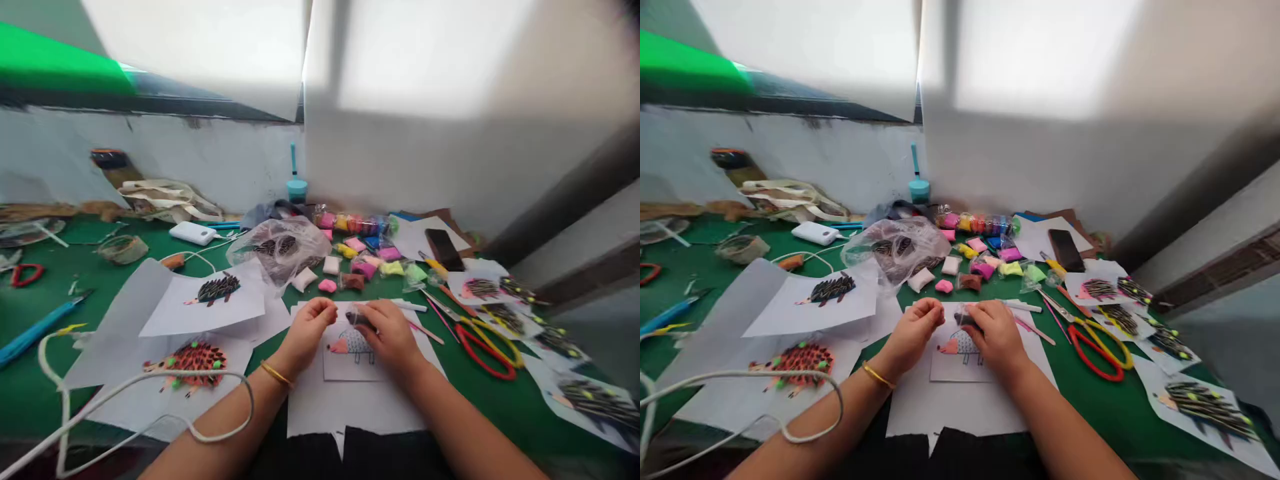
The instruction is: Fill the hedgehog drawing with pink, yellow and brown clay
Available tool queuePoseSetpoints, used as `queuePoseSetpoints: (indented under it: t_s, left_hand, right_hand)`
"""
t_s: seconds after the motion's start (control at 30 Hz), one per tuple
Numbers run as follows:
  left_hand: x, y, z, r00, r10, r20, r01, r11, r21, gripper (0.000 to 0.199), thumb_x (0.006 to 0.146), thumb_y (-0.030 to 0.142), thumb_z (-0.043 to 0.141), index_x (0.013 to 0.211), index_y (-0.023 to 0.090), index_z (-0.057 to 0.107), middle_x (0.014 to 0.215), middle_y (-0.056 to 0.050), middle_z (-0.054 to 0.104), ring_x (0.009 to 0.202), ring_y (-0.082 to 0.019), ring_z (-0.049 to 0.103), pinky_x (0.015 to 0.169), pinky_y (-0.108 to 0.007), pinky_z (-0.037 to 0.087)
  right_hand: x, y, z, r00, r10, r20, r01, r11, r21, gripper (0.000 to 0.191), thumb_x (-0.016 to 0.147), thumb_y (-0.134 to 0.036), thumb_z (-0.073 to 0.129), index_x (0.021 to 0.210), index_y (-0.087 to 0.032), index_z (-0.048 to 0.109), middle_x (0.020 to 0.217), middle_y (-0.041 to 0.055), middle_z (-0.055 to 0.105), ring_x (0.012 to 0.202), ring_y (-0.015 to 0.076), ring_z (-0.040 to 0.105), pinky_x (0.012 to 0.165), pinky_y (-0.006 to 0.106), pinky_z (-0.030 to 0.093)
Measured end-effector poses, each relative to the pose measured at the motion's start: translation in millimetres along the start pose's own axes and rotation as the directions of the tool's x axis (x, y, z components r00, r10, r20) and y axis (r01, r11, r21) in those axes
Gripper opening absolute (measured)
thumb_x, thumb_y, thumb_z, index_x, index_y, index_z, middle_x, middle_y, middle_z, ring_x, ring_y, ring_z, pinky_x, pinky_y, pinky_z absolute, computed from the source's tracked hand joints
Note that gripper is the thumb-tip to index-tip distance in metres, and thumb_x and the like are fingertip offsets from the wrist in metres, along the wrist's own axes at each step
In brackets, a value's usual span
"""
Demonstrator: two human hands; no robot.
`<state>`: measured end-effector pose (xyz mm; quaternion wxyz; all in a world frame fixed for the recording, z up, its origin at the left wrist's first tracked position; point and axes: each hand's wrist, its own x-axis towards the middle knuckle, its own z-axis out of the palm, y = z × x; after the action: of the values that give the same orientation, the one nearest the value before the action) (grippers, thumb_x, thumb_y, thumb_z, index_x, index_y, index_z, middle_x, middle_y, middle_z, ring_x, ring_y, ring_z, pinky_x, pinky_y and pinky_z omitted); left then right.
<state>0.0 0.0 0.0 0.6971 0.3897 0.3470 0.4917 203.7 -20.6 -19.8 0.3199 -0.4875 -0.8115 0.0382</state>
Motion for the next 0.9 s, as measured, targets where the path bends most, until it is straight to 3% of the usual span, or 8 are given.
queuePoseSetpoints:
  t_s: [0.17, 0.37, 0.63, 0.9]
  left_hand:
    - [-2.5, 4.1, -1.0, 0.991, -0.092, 0.099, 0.109, 0.976, -0.188, 0.030, 0.073, 0.035, 0.082, 0.079, 0.015, 0.060, 0.076, 0.001, 0.057, 0.071, -0.009, 0.050, 0.074, -0.024, 0.041]
    - [-5.6, 8.1, -2.4, 0.973, -0.146, 0.180, 0.195, 0.936, -0.294, 0.028, 0.079, 0.029, 0.078, 0.077, 0.015, 0.054, 0.076, 0.001, 0.052, 0.069, -0.008, 0.048, 0.071, -0.021, 0.042]
    - [-7.3, 10.8, -1.8, 0.951, -0.161, 0.262, 0.239, 0.923, -0.300, 0.026, 0.083, 0.030, 0.074, 0.076, 0.015, 0.053, 0.075, 0.001, 0.050, 0.068, -0.007, 0.048, 0.068, -0.021, 0.042]
    - [-7.2, 12.4, -3.7, 0.954, -0.194, 0.228, 0.261, 0.912, -0.317, 0.022, 0.074, 0.016, 0.080, 0.082, 0.016, 0.060, 0.078, 0.001, 0.058, 0.072, -0.008, 0.055, 0.073, -0.022, 0.044]
  right_hand:
    - [4.6, 9.7, -3.4, 0.999, 0.027, -0.037, -0.028, 0.999, -0.042, 0.028, 0.093, -0.035, 0.059, 0.115, -0.017, 0.066, 0.100, 0.0098, 0.064, 0.095, 0.0262, 0.055, 0.082, 0.041, 0.044]
    - [5.2, 16.7, -3.3, 0.995, 0.068, -0.066, -0.072, 0.995, -0.064, 0.025, 0.092, -0.033, 0.060, 0.112, -0.019, 0.066, 0.101, 0.0092, 0.065, 0.096, 0.0264, 0.055, 0.084, 0.041, 0.044]
    - [4.6, 14.5, -2.7, 0.996, 0.063, -0.059, -0.065, 0.997, -0.040, 0.026, 0.092, -0.035, 0.059, 0.112, -0.020, 0.065, 0.101, 0.0092, 0.065, 0.095, 0.0263, 0.056, 0.083, 0.041, 0.044]
    - [2.5, 10.8, -2.8, 0.996, 0.068, -0.064, -0.068, 0.998, 0.004, 0.026, 0.093, -0.036, 0.059, 0.112, -0.020, 0.065, 0.101, 0.0089, 0.065, 0.095, 0.0261, 0.056, 0.083, 0.041, 0.044]
